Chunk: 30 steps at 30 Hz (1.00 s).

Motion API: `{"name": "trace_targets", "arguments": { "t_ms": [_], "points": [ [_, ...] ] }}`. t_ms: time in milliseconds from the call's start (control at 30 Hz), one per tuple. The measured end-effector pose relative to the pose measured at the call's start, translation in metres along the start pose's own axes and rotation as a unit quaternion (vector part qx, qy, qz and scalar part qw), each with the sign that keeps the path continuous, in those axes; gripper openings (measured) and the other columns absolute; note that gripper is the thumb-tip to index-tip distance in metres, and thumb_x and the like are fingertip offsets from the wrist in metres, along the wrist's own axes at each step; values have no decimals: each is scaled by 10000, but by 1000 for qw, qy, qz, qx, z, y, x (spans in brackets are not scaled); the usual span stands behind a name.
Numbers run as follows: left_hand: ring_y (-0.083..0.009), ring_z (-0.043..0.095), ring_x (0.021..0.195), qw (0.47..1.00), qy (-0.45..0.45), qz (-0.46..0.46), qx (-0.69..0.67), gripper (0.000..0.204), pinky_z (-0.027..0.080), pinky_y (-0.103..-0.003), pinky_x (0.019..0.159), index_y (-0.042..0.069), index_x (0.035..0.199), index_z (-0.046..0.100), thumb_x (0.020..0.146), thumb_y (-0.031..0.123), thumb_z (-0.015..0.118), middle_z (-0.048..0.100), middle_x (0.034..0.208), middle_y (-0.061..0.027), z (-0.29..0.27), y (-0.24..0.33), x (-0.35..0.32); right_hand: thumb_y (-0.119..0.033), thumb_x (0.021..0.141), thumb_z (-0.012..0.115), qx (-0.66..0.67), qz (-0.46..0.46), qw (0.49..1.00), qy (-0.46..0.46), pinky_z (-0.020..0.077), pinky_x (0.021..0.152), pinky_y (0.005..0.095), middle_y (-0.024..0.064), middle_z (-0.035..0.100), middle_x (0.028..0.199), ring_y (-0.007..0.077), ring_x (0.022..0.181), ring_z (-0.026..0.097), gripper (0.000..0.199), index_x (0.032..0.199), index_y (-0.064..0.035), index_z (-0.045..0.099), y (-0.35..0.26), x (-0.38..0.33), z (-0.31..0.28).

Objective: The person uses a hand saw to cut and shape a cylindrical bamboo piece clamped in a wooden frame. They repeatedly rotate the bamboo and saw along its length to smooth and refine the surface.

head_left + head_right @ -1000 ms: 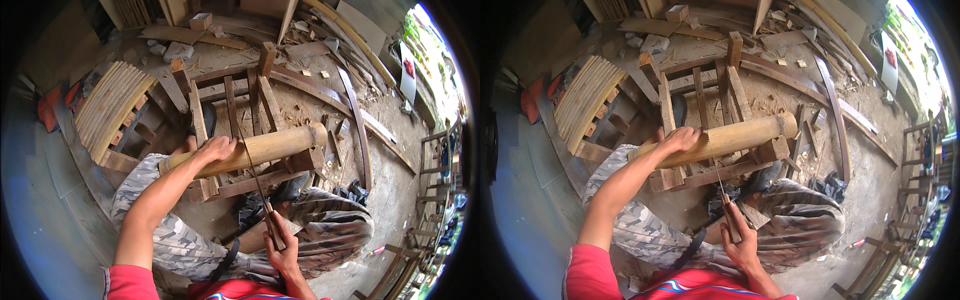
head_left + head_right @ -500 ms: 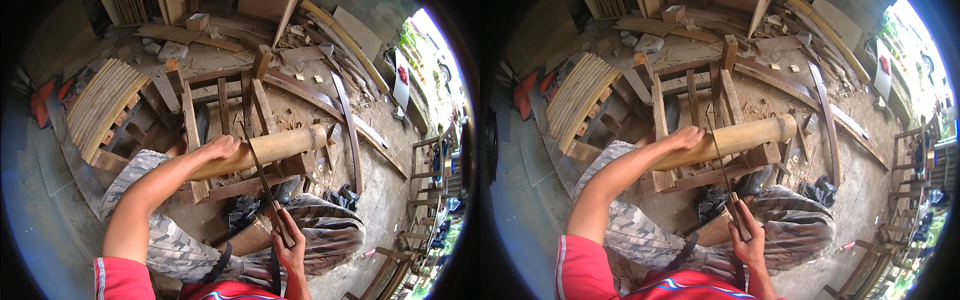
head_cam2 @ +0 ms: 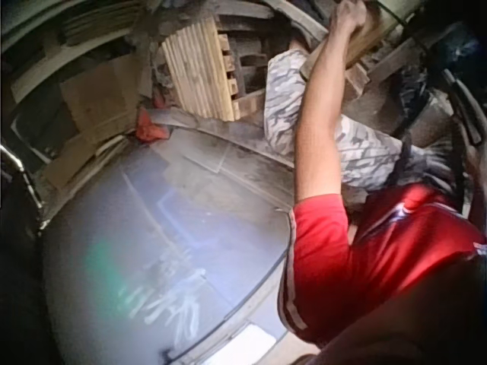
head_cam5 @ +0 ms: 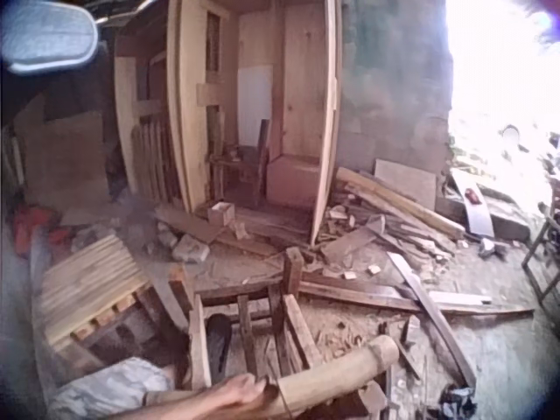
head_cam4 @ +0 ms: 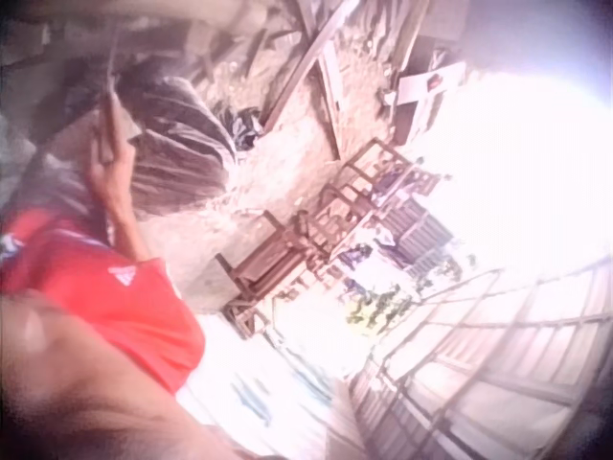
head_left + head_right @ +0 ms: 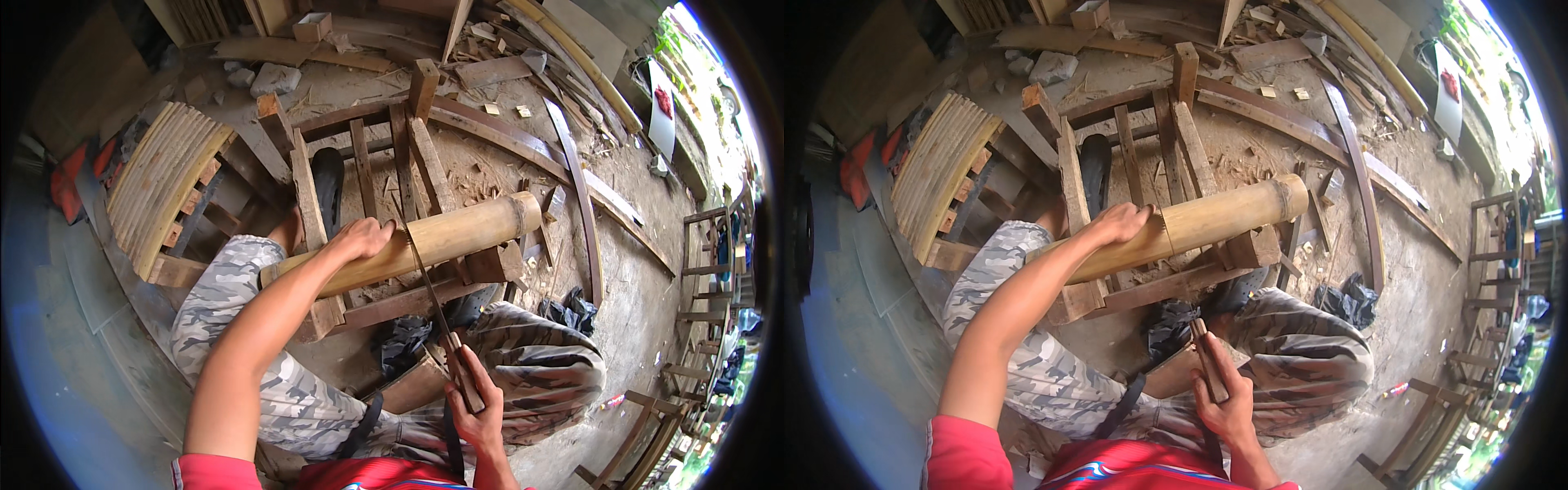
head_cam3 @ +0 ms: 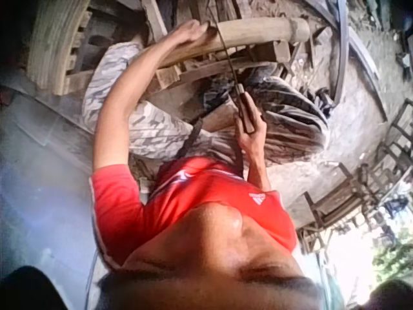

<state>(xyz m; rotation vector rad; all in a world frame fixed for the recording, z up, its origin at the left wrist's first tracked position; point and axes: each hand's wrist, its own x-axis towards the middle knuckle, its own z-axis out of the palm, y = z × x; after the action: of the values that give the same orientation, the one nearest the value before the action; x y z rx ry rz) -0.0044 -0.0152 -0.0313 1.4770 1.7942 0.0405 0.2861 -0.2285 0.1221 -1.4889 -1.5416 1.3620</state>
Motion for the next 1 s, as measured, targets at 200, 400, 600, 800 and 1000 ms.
{"name": "trace_targets", "arguments": {
  "t_ms": [200,400,600,800,1000],
  "points": [
    [-203,441,494,999,-46,-9,7,764,427,-465,576,38,556,515,1061,562,282,479,543,-46,-1,0,1,19,869,680,-38,-7,999,-3,501,999,337,229,643,1333,325,1248,619,608,1451,-11,508,-9,-4,-1],
    [-464,624,752,999,-13,27,32,701,481,-542,782,-99,756,606,1039,445,266,641,804,-305,-4,-2,-2,23,870,679,-39,6,999,4,513,980,341,232,656,1306,340,1225,629,596,1443,-18,521,-28,0,-4],
    [-545,611,1033,998,-46,-44,16,665,470,-557,937,-114,921,654,1026,409,257,629,1040,-384,-12,16,-25,23,867,672,-65,24,997,-17,541,920,343,231,682,1253,358,1165,657,601,1447,-46,529,-49,2,-11],
    [-333,602,571,996,15,71,48,720,518,-493,645,-27,612,604,1036,461,287,572,588,-212,5,-9,-9,20,871,655,-34,-8,999,-7,557,876,344,208,703,1218,350,1102,695,612,1459,-92,528,-23,51,11],
    [-541,643,905,998,-35,-23,47,651,501,-539,868,-141,778,617,1014,381,307,623,884,-395,-13,18,-14,16,881,651,-30,15,999,-8,519,950,325,204,689,1267,287,1165,685,584,1448,-57,534,-8,57,21]
  ]
}}
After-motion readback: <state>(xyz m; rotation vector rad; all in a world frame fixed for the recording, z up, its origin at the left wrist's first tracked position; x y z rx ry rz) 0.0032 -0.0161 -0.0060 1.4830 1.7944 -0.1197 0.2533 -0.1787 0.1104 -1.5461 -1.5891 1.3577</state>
